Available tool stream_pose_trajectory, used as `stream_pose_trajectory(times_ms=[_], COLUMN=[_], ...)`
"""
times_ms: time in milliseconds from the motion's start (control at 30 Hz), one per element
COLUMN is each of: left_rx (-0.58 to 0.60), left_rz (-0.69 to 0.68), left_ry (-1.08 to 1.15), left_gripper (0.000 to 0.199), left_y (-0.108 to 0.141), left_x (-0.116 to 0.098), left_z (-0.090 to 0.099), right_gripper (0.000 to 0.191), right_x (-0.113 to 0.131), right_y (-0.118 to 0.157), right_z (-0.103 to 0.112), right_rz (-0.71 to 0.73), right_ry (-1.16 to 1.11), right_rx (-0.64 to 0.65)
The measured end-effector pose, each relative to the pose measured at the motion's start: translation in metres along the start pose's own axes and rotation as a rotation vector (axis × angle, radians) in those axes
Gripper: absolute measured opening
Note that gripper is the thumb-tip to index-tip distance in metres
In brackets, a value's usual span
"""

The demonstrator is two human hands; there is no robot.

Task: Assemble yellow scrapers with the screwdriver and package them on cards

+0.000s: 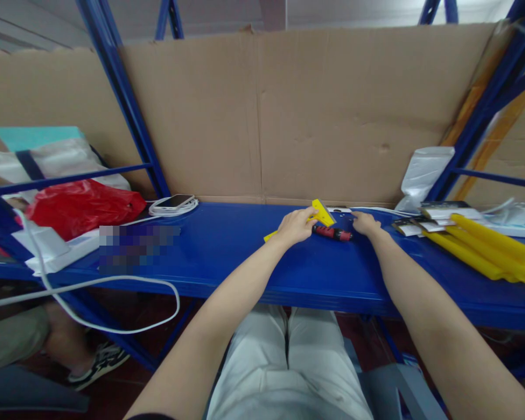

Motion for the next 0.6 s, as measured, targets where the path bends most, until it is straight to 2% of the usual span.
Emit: stream_pose_trajectory(times_ms=[100,233,367,600], left_rx=[0.000,-0.012,-0.019,-0.031], left_rz=[-0.006,0.029,0.055,0.067], left_ry=[-0.007,-0.020,-0.032,-0.032], left_gripper=[0.031,0.032,0.033,0.032], left_y=[0.000,0.000,-0.002,-0.002], left_x=[0.000,0.005,0.011,0.015], left_z=[0.000,0.001,0.001,0.003], right_gripper=[0.055,0.058,0.058,0.056], right_x=[-0.013,-0.025,-0.028,-0.021], right_y=[-0.004,-0.011,-0.019,-0.038], right_z=[-0.006,-0.007,-0.012,-0.017], right_rz=[-0.080,-0.091,-0.053,0.054], right_ry=[-0.095,-0.219,-0.288,-0.334], right_rx=[0.068,0.010,-0.002,0.073])
Point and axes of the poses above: each hand's wrist, its own y-axis away from the middle knuckle, its own z-axis out of the back of the hand, x = y × z, the point moved 8 cm from there along -y, towards the middle knuckle, and after that the axes turned 13 degrees about y, right-handed, at the moved point
